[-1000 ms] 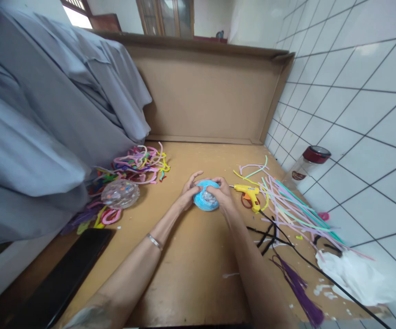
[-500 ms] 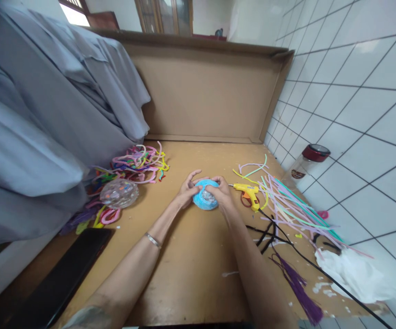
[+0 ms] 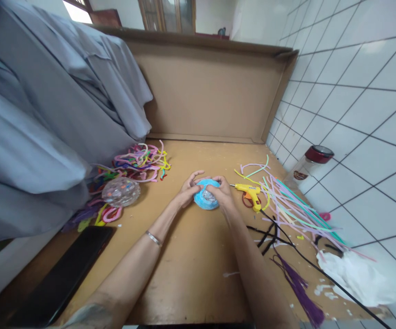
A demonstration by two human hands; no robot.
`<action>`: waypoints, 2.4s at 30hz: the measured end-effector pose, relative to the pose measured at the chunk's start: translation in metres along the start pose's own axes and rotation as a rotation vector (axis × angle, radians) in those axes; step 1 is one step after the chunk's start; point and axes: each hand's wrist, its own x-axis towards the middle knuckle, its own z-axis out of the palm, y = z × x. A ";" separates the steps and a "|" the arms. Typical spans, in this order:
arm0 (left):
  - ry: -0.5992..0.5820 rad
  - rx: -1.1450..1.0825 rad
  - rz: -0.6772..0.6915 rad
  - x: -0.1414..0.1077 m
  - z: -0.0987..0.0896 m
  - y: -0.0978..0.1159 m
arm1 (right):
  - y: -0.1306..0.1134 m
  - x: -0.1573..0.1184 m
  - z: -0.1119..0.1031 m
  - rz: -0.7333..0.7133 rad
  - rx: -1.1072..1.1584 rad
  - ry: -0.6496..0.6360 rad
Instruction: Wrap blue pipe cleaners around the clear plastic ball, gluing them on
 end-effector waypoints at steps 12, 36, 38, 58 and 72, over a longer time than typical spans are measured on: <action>-0.051 -0.003 0.010 0.000 -0.004 0.000 | 0.001 -0.001 0.000 -0.020 -0.022 -0.012; -0.050 -0.017 0.008 0.002 -0.001 0.000 | -0.002 0.002 -0.005 -0.046 -0.060 -0.071; -0.052 -0.019 0.010 0.002 -0.001 0.000 | -0.003 0.002 -0.004 -0.033 -0.075 -0.068; -0.054 -0.002 0.020 0.002 -0.001 -0.002 | -0.004 0.003 0.002 -0.052 -0.129 -0.019; -0.047 -0.040 -0.008 0.000 0.001 0.001 | 0.000 0.003 -0.001 -0.092 -0.073 -0.035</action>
